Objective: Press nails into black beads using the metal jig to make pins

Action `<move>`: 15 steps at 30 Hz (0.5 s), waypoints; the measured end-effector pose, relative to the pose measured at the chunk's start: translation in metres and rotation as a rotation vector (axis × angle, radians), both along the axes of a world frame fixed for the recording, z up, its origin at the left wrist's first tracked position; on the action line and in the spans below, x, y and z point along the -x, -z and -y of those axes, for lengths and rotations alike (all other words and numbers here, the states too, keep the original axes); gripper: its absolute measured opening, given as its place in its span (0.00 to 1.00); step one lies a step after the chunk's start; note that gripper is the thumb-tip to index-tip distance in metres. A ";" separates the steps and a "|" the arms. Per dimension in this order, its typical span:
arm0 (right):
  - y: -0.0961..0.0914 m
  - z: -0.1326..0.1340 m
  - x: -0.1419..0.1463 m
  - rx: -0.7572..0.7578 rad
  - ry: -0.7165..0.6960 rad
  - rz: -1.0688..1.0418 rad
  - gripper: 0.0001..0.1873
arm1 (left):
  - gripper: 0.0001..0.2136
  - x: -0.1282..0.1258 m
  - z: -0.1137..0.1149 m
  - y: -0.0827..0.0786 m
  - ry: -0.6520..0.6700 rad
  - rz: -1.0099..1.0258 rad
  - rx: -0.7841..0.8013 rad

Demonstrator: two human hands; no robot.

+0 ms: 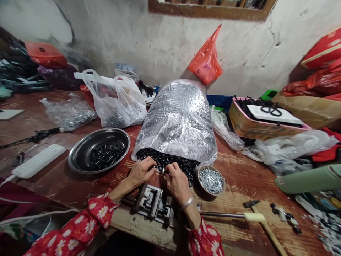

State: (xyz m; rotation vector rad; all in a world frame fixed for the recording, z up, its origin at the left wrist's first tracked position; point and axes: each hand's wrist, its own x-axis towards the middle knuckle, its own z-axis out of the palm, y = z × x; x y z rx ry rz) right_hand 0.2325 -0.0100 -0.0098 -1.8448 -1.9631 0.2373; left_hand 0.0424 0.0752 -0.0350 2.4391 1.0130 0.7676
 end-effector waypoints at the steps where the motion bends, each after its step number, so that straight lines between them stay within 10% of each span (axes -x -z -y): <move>1: -0.002 0.006 -0.002 -0.004 0.008 -0.036 0.07 | 0.05 0.001 0.000 -0.001 0.006 0.027 0.004; 9: -0.016 0.079 -0.003 -0.087 0.065 -0.391 0.04 | 0.03 0.027 0.035 -0.023 0.101 0.179 0.103; 15: -0.004 0.107 0.015 -0.150 0.040 -0.281 0.04 | 0.10 0.047 0.069 -0.025 0.284 0.148 0.106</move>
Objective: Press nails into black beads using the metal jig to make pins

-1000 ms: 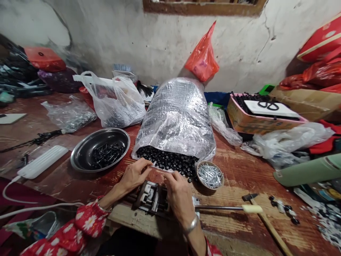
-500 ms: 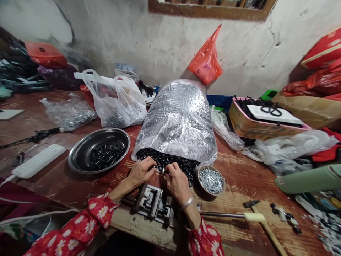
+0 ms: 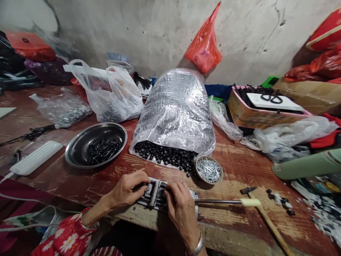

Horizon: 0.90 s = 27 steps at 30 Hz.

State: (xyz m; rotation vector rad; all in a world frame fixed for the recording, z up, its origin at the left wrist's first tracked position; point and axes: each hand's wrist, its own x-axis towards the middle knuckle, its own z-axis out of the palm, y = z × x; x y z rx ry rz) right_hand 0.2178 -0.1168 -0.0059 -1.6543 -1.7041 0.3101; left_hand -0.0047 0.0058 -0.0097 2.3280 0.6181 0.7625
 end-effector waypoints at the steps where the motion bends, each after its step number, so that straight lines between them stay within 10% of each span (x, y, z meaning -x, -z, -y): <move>1: 0.003 0.000 0.002 -0.009 0.012 0.019 0.04 | 0.10 0.001 0.003 0.002 0.006 -0.020 -0.022; 18: 0.003 -0.004 0.015 0.079 0.151 0.290 0.09 | 0.05 -0.005 0.011 0.003 -0.146 -0.080 0.124; 27: -0.006 -0.006 0.007 0.144 0.084 -0.005 0.05 | 0.05 -0.012 0.015 0.016 -0.206 0.023 0.156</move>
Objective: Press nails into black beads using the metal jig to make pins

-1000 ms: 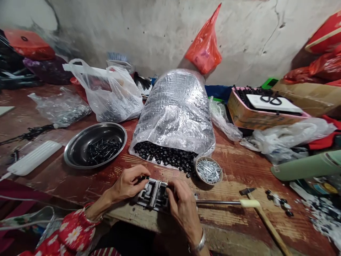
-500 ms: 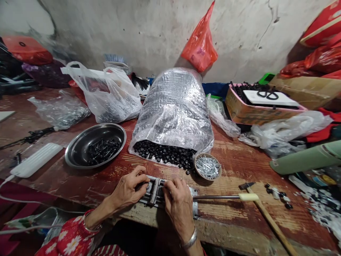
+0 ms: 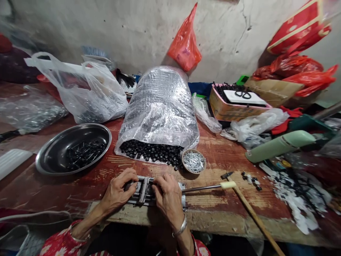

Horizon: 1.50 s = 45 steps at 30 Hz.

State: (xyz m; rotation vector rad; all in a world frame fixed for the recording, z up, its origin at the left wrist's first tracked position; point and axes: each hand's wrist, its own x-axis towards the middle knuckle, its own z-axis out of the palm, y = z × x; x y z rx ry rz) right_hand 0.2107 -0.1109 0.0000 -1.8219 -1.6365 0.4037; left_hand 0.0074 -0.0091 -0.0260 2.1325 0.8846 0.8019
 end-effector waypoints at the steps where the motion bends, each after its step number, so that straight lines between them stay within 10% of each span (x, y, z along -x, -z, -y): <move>1: -0.003 0.001 -0.005 -0.009 -0.021 -0.071 0.06 | 0.05 0.001 0.000 0.002 0.003 0.013 -0.007; 14: 0.006 -0.038 -0.133 -0.125 0.330 0.291 0.09 | 0.05 0.003 0.002 0.014 -0.033 0.033 -0.171; 45: 0.014 -0.039 -0.138 -0.053 0.252 0.389 0.10 | 0.05 0.002 0.004 0.015 -0.059 0.037 -0.222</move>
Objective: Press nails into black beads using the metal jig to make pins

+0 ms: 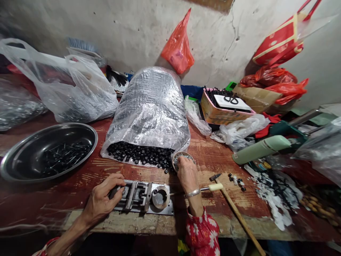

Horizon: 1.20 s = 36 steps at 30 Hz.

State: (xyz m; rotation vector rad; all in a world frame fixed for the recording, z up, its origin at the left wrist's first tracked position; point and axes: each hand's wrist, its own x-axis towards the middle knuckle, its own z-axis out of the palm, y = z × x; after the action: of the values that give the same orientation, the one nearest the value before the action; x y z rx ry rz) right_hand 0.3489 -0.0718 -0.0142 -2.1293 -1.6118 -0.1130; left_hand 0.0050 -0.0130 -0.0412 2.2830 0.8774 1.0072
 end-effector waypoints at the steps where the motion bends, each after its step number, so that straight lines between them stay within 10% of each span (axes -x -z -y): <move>1: 0.001 -0.002 0.000 0.001 0.010 0.006 0.10 | 0.05 0.000 0.000 0.000 -0.005 -0.001 -0.004; 36: 0.004 -0.012 -0.001 -0.019 0.032 0.004 0.08 | 0.06 0.001 -0.001 0.008 -0.011 -0.007 -0.033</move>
State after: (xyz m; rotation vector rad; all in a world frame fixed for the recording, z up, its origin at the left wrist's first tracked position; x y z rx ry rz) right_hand 0.3496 -0.0597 -0.0185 -2.1427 -1.5730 -0.1425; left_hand 0.0044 -0.0120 -0.0492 2.3122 0.8829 1.0264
